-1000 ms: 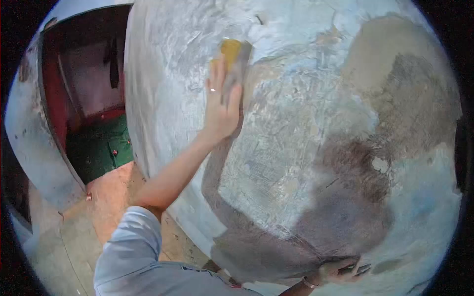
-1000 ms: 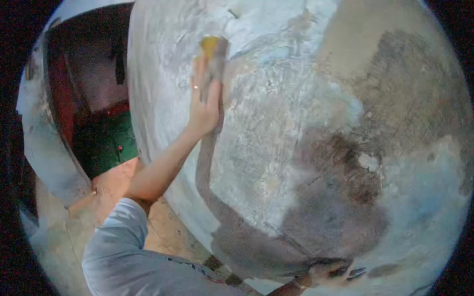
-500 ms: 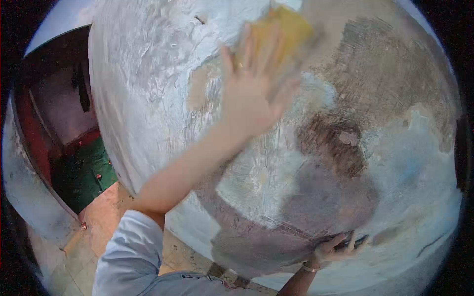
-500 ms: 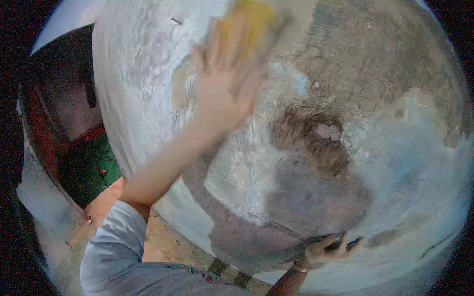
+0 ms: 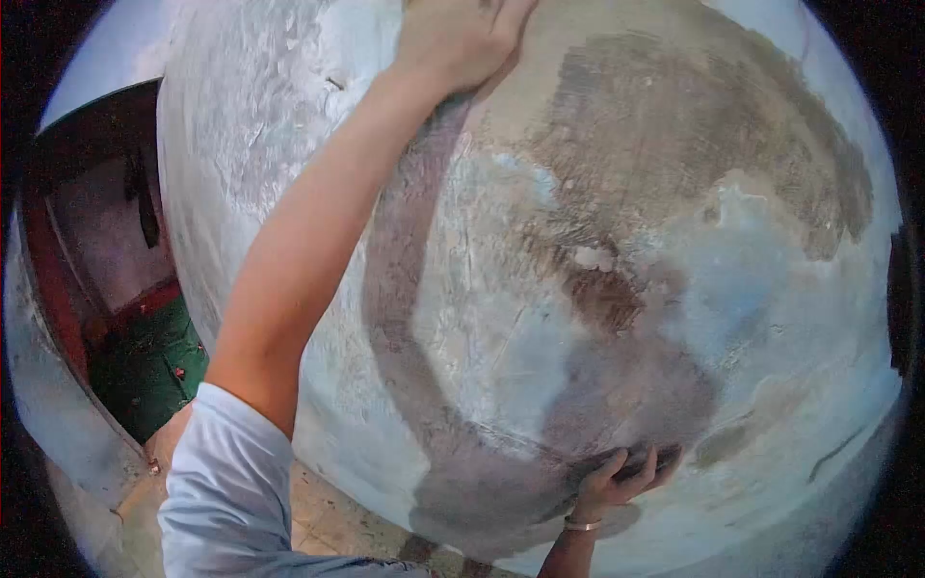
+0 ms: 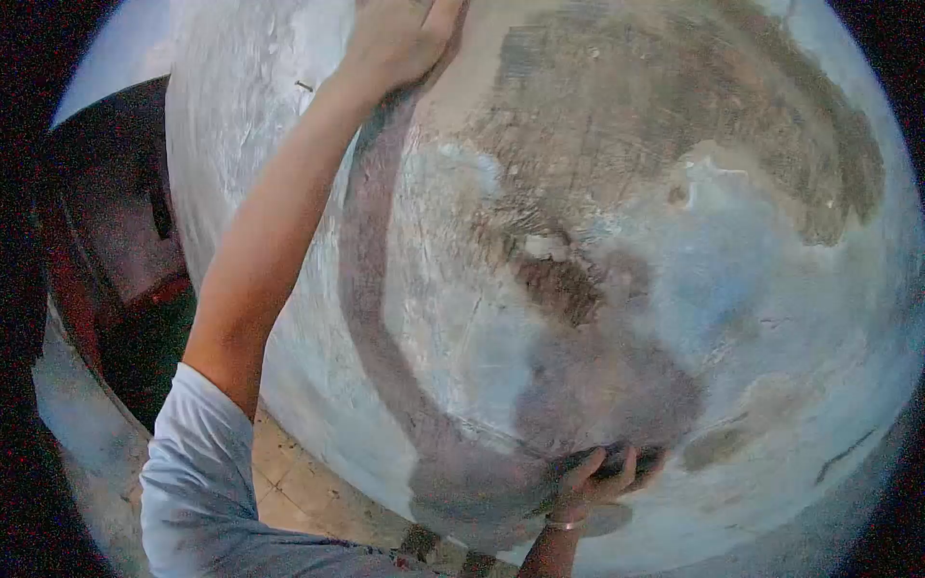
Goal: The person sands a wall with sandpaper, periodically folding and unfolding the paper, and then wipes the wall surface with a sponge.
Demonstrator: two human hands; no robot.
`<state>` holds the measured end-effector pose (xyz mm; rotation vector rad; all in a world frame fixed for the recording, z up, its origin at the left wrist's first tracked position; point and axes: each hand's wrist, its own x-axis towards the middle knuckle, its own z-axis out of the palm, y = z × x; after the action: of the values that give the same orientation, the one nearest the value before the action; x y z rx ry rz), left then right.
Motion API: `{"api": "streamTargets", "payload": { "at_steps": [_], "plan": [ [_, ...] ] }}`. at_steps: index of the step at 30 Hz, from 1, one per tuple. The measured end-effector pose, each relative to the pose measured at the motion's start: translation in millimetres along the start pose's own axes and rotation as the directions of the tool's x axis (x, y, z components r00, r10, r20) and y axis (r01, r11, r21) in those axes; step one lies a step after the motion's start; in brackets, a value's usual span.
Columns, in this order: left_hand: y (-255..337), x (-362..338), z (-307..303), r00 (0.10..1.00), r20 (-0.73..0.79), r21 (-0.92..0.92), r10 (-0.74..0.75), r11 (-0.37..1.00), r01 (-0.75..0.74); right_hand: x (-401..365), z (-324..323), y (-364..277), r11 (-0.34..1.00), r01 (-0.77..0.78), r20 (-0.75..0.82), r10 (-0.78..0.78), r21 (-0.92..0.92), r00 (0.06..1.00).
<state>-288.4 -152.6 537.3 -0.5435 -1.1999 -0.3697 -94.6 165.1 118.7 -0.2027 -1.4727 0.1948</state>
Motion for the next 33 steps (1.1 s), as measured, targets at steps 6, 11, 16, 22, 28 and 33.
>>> {"api": "streamTargets", "payload": {
  "at_steps": [6, 11, 16, 22, 28, 33],
  "plan": [
    [103.8, -60.7, -11.1, 0.915, 0.264, -0.234, 0.305, 0.94, -0.246, 1.4, -22.3, 4.2, 0.994, 0.044, 0.154, -0.059, 0.103, 0.986],
    [23.0, -56.5, -6.2, 0.948, 0.144, -0.017, -0.285, 0.957, 0.291, 24.9, -90.0, 49.8, 0.991, 0.116, 0.291, -0.094, -0.06, 0.952],
    [77.6, 73.5, 46.6, 0.891, 0.372, 0.354, -0.258, 0.928, 0.121, 39.2, -125.4, 96.8, 0.996, -0.069, 0.136, 0.075, -0.05, 0.988],
    [232.1, 79.6, 40.0, 0.952, 0.021, -0.128, 0.307, 0.945, -0.302, 62.6, -155.9, 140.1, 0.999, -0.046, -0.005, 0.046, -0.022, 0.999],
    [75.9, 142.0, 55.4, 0.905, 0.137, 0.208, -0.402, 0.905, 0.371, 49.7, -216.3, 196.5, 0.965, -0.263, -0.115, 0.261, -0.008, 0.959],
    [302.0, 156.1, 94.9, 0.985, 0.174, -0.163, 0.016, 0.987, 0.013, 46.2, -212.9, 208.2, 0.939, -0.341, -0.099, 0.344, 0.049, 0.934]
  ]
}}
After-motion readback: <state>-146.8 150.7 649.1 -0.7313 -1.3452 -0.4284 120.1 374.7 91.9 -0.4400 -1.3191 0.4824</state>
